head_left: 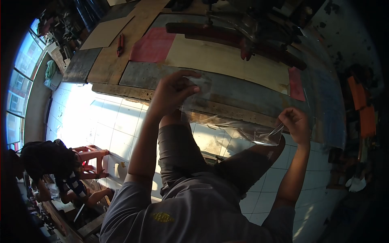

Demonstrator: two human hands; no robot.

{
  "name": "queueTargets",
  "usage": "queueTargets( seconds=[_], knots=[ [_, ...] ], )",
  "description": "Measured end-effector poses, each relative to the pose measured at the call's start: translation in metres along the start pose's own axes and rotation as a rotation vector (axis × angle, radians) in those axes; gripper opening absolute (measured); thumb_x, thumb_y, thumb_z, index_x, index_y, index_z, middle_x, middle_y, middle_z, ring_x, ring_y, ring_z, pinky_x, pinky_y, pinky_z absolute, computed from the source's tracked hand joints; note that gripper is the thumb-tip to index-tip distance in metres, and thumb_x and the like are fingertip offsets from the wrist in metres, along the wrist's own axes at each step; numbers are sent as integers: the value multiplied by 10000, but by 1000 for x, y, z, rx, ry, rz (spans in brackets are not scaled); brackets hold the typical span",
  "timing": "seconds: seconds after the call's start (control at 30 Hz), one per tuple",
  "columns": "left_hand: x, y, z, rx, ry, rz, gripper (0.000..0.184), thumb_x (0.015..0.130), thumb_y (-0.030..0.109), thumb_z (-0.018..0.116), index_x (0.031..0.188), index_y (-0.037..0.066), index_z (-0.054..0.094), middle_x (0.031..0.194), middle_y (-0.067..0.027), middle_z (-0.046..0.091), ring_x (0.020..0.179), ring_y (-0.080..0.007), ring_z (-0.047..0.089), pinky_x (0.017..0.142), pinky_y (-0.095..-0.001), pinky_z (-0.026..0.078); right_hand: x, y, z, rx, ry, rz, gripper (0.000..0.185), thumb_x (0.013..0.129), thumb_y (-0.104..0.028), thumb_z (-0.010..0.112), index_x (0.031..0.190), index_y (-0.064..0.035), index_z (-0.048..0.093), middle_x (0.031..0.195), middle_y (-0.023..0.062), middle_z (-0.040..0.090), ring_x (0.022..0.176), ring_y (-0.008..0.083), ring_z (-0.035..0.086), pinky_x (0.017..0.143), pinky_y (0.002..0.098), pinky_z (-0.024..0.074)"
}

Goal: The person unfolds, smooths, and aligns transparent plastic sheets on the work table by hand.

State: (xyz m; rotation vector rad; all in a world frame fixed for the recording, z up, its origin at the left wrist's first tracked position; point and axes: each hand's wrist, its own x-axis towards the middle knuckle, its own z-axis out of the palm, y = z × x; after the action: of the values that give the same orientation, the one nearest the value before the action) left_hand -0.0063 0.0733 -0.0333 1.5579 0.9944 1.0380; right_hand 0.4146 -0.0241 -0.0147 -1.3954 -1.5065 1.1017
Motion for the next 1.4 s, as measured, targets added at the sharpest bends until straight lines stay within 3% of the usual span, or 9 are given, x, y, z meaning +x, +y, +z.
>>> queueTargets(
  seconds=[0.23,0.43,0.5,0.7,0.8,0.9,1.1,1.4],
  knots=[
    [0,-5,-1,-16,10,52,323,992,123,746,1296,33,682,943,-35,785,682,9,580,573,-188,433,5,1,-2,-17,-19,21,124,1004,-106,703,981,9,661,831,67,727,775,132,713,734,282,570],
    [0,-1,-2,-2,-2,3,332,966,137,782,1274,38,705,888,-35,788,683,7,582,579,-194,443,7,-3,-11,-86,-46,31,101,1001,-74,703,1007,25,686,860,76,739,795,129,715,745,294,582],
    [0,2,-2,15,-4,-17,335,956,139,794,1265,38,711,886,-46,795,717,-3,615,608,-200,471,8,0,-14,-50,-69,35,93,997,-67,701,1003,24,683,860,81,741,800,133,717,752,296,584],
    [0,3,0,48,-6,3,344,934,134,810,1251,36,719,957,-83,814,974,-114,746,874,-273,559,13,6,-18,24,-112,31,85,987,-54,689,946,11,654,861,89,735,796,144,715,764,303,587],
    [1,4,-1,85,-22,-37,346,929,128,812,1251,36,719,966,-85,814,990,-132,754,909,-287,557,15,10,-19,48,-114,30,95,978,-60,686,920,-2,638,868,84,730,796,140,708,763,303,577],
    [1,-1,1,16,-4,75,326,940,107,781,1250,21,725,948,-133,811,926,-116,758,825,-278,571,16,14,-25,-9,-111,7,95,963,-64,690,911,-12,631,872,77,728,800,131,700,759,295,561],
    [1,2,2,-20,-15,50,319,950,74,757,1259,5,718,940,-133,810,900,-119,758,802,-273,593,16,5,-26,-112,-118,-10,106,932,-53,718,887,-16,630,876,77,730,804,120,694,754,280,545],
    [2,6,2,37,-16,3,288,913,114,817,1176,20,743,858,-81,797,813,-85,747,716,-249,563,15,6,-28,-117,-91,-9,106,896,-38,764,899,-3,664,892,69,732,805,107,687,755,269,545]
  ],
)
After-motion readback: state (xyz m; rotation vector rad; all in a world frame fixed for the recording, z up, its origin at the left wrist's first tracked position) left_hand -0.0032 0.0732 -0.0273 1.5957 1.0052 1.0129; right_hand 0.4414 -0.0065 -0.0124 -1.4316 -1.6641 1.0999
